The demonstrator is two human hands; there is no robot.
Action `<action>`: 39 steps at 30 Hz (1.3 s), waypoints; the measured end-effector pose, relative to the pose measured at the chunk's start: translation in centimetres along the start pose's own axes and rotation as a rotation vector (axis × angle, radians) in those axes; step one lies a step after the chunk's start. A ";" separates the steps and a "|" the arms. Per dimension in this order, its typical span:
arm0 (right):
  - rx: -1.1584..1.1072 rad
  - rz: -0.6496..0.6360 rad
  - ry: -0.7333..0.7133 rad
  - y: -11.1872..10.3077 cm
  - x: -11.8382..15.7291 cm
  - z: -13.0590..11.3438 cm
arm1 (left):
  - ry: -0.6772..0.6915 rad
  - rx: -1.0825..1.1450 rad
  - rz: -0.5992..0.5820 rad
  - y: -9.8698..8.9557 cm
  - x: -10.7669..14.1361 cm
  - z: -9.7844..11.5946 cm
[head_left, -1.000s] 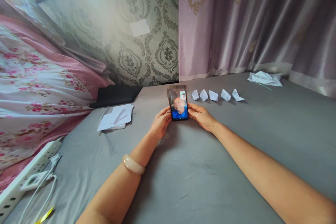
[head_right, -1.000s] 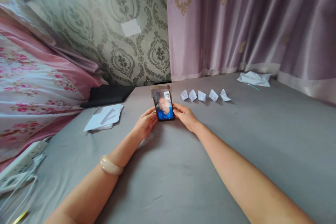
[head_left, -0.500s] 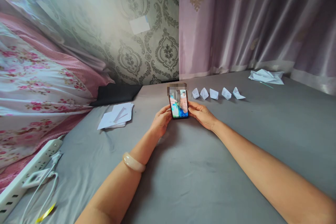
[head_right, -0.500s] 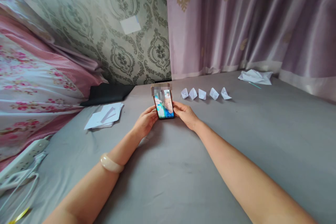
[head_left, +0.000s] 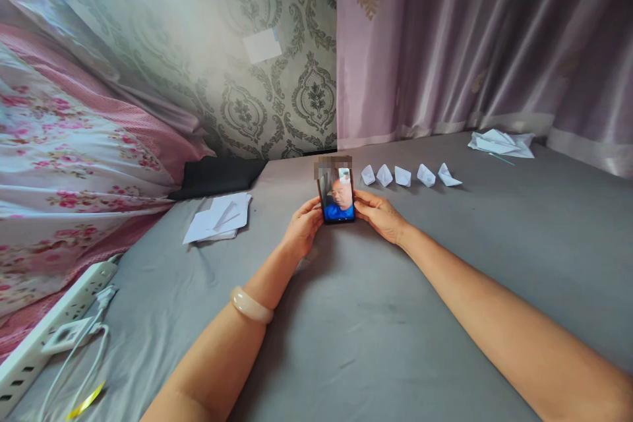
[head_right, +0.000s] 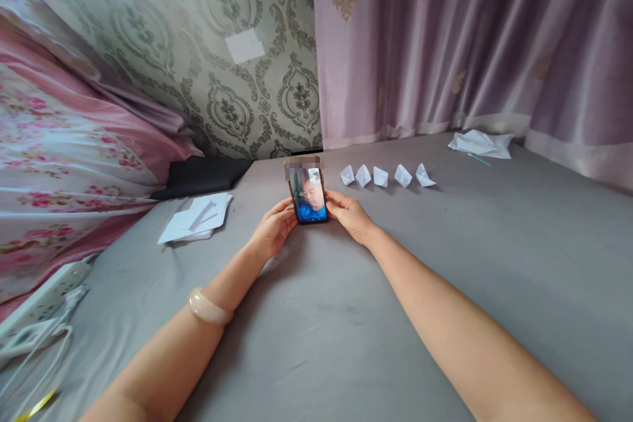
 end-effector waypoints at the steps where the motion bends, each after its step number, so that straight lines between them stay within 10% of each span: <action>1: -0.003 0.007 0.001 -0.1 0.0 0.1 | 0.000 0.000 0.004 0.0 0.0 0.0; 39: 0.004 0.035 0.005 -0.5 0.0 0.4 | 0.004 -0.002 0.013 0.1 0.1 0.2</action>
Point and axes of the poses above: each hand's wrist, its own x-axis away from the middle knuckle, its own y-axis out of the palm, z = x × y, the point moved 6 cm from there along -x, towards the middle knuckle, and after that the axes turned 6 degrees about -z, right-handed, at the moved point
